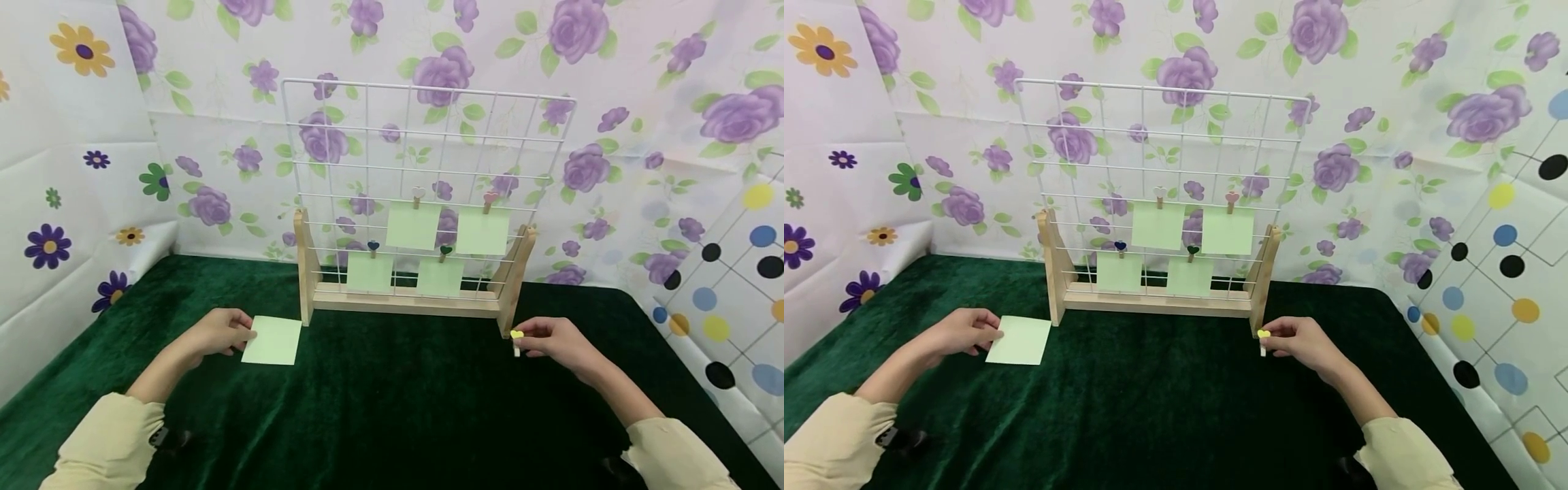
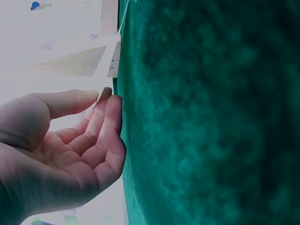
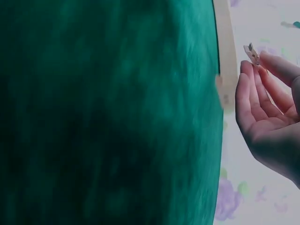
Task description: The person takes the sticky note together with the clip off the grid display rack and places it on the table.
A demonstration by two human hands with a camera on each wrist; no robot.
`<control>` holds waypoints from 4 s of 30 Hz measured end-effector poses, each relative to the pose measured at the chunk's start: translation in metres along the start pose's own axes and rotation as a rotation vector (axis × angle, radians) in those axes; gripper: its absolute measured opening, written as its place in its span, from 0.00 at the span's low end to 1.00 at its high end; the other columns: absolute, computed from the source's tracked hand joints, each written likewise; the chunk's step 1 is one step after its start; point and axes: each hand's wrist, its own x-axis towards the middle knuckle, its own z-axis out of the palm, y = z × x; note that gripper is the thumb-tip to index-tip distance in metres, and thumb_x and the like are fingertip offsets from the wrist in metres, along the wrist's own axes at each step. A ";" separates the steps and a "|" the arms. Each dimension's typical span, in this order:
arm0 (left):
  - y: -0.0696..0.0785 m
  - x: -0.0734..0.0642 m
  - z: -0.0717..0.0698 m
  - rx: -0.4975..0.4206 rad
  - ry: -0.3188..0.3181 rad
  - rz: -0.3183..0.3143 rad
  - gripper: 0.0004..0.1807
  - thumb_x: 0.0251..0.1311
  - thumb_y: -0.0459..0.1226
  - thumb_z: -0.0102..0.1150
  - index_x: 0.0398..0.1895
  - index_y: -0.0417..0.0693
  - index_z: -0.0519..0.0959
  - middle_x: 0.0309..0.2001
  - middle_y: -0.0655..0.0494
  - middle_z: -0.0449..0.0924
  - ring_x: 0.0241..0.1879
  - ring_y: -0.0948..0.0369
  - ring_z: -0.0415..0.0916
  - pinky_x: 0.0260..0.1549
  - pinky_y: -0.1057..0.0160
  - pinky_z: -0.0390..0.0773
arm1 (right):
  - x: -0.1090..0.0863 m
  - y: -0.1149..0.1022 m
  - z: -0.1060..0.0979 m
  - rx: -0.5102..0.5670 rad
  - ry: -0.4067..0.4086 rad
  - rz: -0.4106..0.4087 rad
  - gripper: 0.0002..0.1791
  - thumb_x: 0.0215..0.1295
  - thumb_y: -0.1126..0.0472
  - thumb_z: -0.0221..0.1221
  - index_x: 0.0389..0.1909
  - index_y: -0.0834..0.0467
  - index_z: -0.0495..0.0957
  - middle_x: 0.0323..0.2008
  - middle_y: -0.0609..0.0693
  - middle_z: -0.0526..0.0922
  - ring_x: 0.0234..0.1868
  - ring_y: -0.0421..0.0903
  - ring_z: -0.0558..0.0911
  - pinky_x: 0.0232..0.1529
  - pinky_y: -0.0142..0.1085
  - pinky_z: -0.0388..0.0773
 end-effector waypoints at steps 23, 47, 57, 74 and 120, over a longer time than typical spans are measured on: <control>-0.007 -0.001 -0.008 0.091 0.008 -0.012 0.11 0.67 0.34 0.52 0.42 0.30 0.73 0.35 0.47 0.76 0.30 0.56 0.76 0.28 0.57 0.75 | -0.002 0.039 -0.039 -0.074 -0.009 0.066 0.22 0.66 0.54 0.61 0.52 0.67 0.78 0.44 0.55 0.81 0.43 0.48 0.81 0.43 0.38 0.80; -0.007 -0.003 -0.010 0.160 0.061 -0.021 0.19 0.71 0.40 0.48 0.45 0.29 0.75 0.34 0.48 0.80 0.30 0.57 0.77 0.28 0.57 0.76 | 0.002 0.041 -0.040 -0.132 0.009 0.067 0.26 0.67 0.53 0.61 0.57 0.68 0.74 0.48 0.57 0.80 0.46 0.50 0.80 0.43 0.40 0.80; -0.006 -0.005 -0.012 0.168 0.065 -0.013 0.22 0.72 0.42 0.46 0.48 0.27 0.74 0.36 0.47 0.79 0.31 0.56 0.76 0.29 0.57 0.77 | 0.003 0.032 -0.035 -0.190 -0.011 0.016 0.25 0.66 0.57 0.62 0.56 0.70 0.73 0.44 0.57 0.81 0.40 0.49 0.79 0.37 0.39 0.80; -0.005 -0.006 -0.012 0.148 0.081 0.007 0.23 0.72 0.43 0.45 0.51 0.26 0.73 0.40 0.43 0.79 0.36 0.54 0.77 0.32 0.55 0.78 | 0.000 0.036 -0.039 -0.156 0.006 0.057 0.25 0.66 0.59 0.61 0.59 0.70 0.71 0.50 0.62 0.78 0.43 0.49 0.80 0.40 0.39 0.80; 0.108 -0.001 0.059 -0.284 0.236 0.394 0.22 0.72 0.37 0.50 0.64 0.37 0.66 0.61 0.41 0.72 0.62 0.48 0.67 0.59 0.47 0.67 | 0.004 -0.086 0.015 -0.072 0.281 -0.342 0.21 0.71 0.53 0.56 0.58 0.63 0.76 0.50 0.60 0.82 0.41 0.36 0.82 0.40 0.35 0.81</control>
